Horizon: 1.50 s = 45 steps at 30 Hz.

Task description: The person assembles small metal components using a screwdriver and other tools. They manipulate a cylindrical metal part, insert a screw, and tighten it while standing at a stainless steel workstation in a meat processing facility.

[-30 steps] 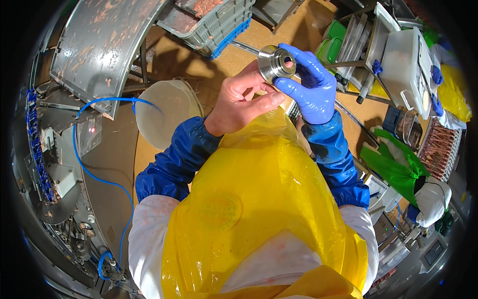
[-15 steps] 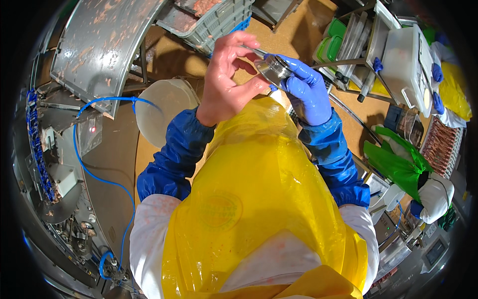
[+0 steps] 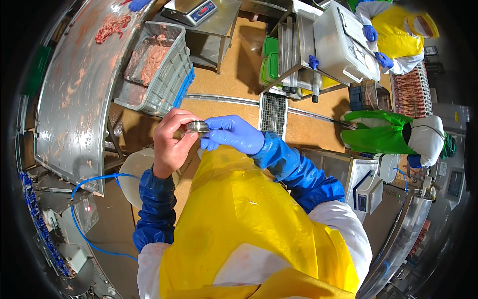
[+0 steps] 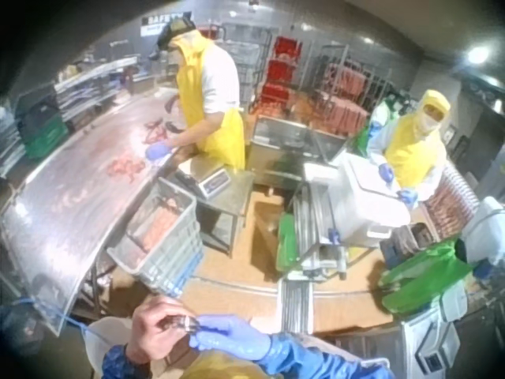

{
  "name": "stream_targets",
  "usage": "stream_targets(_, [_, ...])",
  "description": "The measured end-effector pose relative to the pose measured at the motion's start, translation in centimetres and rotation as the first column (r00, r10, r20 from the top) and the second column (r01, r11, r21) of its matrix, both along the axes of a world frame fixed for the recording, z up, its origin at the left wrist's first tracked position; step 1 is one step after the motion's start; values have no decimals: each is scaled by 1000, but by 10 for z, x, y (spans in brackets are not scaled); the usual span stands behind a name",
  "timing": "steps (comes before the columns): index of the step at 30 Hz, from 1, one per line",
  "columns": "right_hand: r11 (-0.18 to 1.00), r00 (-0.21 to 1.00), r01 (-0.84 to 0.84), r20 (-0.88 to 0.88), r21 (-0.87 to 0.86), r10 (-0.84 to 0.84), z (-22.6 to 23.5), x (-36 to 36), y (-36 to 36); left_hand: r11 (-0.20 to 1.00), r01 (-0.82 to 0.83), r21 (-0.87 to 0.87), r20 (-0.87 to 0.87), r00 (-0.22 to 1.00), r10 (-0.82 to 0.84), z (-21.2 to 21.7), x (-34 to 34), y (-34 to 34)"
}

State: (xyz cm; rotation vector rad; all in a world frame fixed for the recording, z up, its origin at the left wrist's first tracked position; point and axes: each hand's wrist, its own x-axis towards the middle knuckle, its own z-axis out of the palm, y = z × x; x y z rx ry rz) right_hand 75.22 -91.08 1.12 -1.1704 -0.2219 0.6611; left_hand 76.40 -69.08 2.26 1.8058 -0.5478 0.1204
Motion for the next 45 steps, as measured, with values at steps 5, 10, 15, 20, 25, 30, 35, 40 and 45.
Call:
stream_targets(5, [967, 990, 139, 44, -214, -132, 3, -1, -1, 998, -60, 35, -49, 997, 61, -6, 1, -9])
stream_targets(10, [962, 980, 197, 45, -190, -192, 8, -3, -1, 989, 0, -147, -296, 954, -44, 7, -4, -10])
stream_targets(15, [974, 989, 143, 64, -176, -134, -3, -5, 0, 980, 71, -183, -441, 885, -147, -5, -8, 3])
stream_targets(20, [990, 993, 114, -22, -89, -117, -7, 1, -3, 957, 114, -266, -529, 813, -243, 1, -14, 10])
stream_targets(25, [997, 997, 74, -13, -38, -74, -10, 2, -1, 958, 85, -275, -590, 772, -238, 4, -15, 13])
stream_targets(30, [996, 997, 71, 4, -61, -71, -5, 1, -1, 943, 67, -326, -592, 763, -259, 7, -18, 11])
stream_targets(35, [985, 986, 167, 0, -31, -167, -11, -5, 0, 959, 60, -277, -581, 784, -217, 12, -19, 9])
stream_targets(40, [994, 995, 101, 6, -48, -100, -1, -1, -4, 971, 33, -238, -538, 827, -160, 13, -19, 7])
stream_targets(45, [995, 994, 83, 80, -52, -79, -5, 1, -5, 971, -1, -239, -510, 851, -125, 15, -18, 6])
